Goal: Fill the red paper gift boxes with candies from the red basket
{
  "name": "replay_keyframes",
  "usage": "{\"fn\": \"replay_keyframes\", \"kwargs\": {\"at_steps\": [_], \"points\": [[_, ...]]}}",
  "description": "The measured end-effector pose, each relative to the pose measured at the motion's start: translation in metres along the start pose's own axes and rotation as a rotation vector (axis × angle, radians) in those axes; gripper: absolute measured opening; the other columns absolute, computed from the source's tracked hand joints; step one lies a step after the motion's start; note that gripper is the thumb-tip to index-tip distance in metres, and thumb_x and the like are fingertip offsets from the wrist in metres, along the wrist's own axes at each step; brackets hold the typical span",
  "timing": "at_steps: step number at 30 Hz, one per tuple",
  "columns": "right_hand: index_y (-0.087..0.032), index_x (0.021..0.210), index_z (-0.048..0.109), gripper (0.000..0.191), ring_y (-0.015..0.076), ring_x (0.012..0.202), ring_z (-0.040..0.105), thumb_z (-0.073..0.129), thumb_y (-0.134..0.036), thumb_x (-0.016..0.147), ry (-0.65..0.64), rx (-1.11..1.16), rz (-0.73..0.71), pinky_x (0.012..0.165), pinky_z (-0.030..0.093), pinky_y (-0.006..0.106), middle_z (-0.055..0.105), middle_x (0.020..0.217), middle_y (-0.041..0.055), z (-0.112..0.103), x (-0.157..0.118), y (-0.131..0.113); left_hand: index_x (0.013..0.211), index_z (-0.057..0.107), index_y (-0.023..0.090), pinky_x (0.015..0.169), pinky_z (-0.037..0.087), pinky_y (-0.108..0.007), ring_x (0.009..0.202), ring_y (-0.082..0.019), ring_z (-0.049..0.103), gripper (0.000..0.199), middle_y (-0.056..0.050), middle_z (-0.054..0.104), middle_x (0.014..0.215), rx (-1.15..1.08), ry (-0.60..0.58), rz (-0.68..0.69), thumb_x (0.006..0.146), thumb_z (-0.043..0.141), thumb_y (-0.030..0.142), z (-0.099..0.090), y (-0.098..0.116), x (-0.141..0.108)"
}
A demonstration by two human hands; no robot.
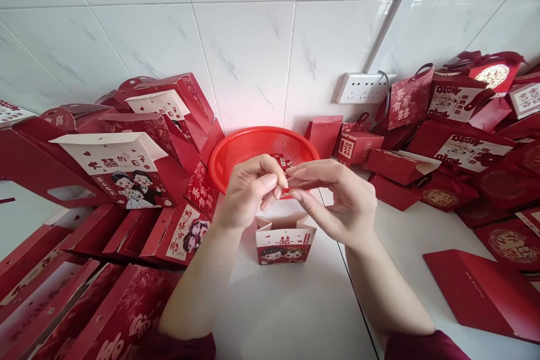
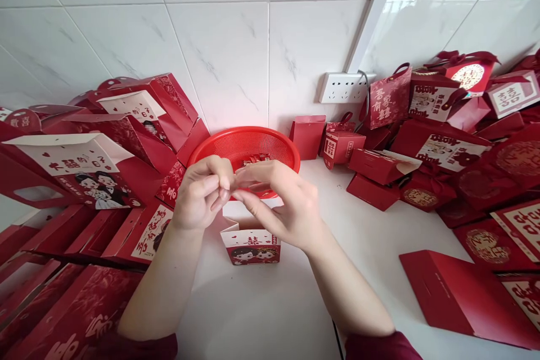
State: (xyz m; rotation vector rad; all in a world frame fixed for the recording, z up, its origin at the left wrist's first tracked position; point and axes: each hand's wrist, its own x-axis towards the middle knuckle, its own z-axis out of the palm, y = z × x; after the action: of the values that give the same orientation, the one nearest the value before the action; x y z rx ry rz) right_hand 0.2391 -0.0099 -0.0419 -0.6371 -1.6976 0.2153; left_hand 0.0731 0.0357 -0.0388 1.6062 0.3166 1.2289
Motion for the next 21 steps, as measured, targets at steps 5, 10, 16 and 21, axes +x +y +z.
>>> {"fn": "replay_keyframes", "kwargs": {"at_steps": [5, 10, 16, 21], "points": [[-0.027, 0.108, 0.063, 0.028, 0.0207, 0.081, 0.071, 0.069, -0.014, 0.084, 0.023, -0.079, -0.187, 0.069, 0.062, 0.037, 0.073, 0.093, 0.0032, 0.000, 0.001, 0.005, 0.066, 0.058, 0.017, 0.031, 0.024, -0.016, 0.037, -0.003, 0.031, 0.016, 0.003, 0.048, 0.056, -0.217, -0.062, -0.174, 0.080, 0.059, 0.025, 0.006, 0.003, 0.001], [-0.027, 0.110, 0.064, 0.027, 0.0203, 0.080, 0.070, 0.065, -0.014, 0.087, -0.012, -0.134, -0.205, 0.069, 0.061, 0.036, 0.073, 0.094, 0.0034, -0.002, 0.001, 0.005, 0.064, 0.057, 0.017, 0.031, 0.023, -0.016, 0.041, -0.005, 0.035, 0.017, 0.001, 0.050, 0.056, -0.167, -0.035, -0.288, 0.077, 0.059, 0.028, 0.004, 0.006, 0.001], [-0.027, 0.109, 0.063, 0.029, 0.0179, 0.080, 0.069, 0.062, -0.009, 0.087, -0.042, -0.143, -0.197, 0.068, 0.060, 0.033, 0.071, 0.094, 0.0028, -0.002, 0.001, 0.010, 0.070, 0.062, 0.016, 0.035, 0.028, -0.018, 0.042, -0.005, 0.037, 0.016, 0.001, 0.052, 0.059, -0.143, -0.035, -0.287, 0.080, 0.059, 0.029, 0.001, 0.005, 0.001], [-0.026, 0.100, 0.063, 0.023, 0.0182, 0.080, 0.068, 0.062, -0.008, 0.085, -0.005, -0.143, -0.156, 0.068, 0.060, 0.034, 0.069, 0.088, 0.0018, -0.003, -0.001, 0.010, 0.072, 0.055, 0.018, 0.043, 0.036, -0.022, 0.046, -0.006, 0.041, 0.021, 0.002, 0.050, 0.062, 0.034, 0.007, -0.161, 0.088, 0.057, 0.031, -0.007, 0.007, 0.002]]}}
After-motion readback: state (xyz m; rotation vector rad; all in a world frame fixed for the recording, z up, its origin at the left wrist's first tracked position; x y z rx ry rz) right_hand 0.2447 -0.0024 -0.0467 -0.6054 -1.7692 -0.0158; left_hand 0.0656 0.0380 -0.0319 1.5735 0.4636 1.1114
